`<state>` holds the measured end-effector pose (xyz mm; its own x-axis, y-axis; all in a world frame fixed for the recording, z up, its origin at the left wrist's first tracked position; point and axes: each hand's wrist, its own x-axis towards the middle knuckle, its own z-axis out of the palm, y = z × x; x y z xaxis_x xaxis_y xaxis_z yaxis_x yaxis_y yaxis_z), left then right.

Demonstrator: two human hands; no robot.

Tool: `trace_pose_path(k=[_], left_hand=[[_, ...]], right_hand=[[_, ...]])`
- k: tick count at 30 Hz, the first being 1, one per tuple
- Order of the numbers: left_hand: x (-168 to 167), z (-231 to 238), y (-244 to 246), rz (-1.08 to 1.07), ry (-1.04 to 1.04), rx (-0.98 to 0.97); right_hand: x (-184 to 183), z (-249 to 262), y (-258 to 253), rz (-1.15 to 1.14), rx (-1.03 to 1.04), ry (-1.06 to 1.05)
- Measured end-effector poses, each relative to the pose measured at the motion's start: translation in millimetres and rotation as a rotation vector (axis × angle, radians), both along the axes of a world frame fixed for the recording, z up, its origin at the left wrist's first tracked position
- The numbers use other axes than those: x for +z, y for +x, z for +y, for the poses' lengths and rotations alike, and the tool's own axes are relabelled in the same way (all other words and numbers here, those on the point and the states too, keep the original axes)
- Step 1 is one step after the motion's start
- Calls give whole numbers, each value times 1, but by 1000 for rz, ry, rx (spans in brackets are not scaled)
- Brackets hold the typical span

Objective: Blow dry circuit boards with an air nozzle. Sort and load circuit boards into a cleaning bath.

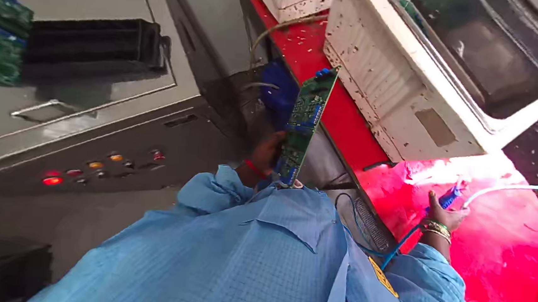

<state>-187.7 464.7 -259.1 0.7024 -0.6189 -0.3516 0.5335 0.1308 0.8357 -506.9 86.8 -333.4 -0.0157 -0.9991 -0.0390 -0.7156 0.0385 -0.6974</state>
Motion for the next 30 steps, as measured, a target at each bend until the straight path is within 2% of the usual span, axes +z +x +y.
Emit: trace_pose_path(k=[2, 4, 8, 9, 10, 12, 14, 16, 18, 21, 24, 27, 30], left_hand=[[-6, 12, 12, -3, -7, 41], [-12, 26, 26, 11, -18, 104], [-17, 48, 51, -20, 71, 254], [-15, 53, 57, -25, 104, 287], [-14, 56, 62, -37, 125, 312], [-12, 62, 72, -79, 125, 339], [-9, 67, 78, -150, 89, 334], [-3, 71, 81, -234, 19, 332], [0, 77, 83, -327, -62, 357], [-9, 91, 92, -495, -125, 309], [-7, 118, 111, -624, -32, 190], [1, 156, 127, -792, 223, 309], [9, 191, 138, -1085, 438, 441]], right_hand=[[-7, 1, 2, 142, -7, 41], [-3, 15, 11, 180, 6, 52], [33, 80, 55, -132, 164, -176], [40, 103, 74, -259, 284, -180], [49, 128, 91, -365, 449, -92], [63, 176, 131, -442, 834, 168], [72, 217, 179, -496, 1157, 340], [82, 253, 225, -577, 1333, 403], [87, 283, 261, -704, 1390, 402], [92, 311, 292, -818, 1311, 274], [94, 311, 310, -807, 1272, 213], [99, 306, 324, -669, 1367, 86], [103, 302, 340, -376, 1555, -261]])
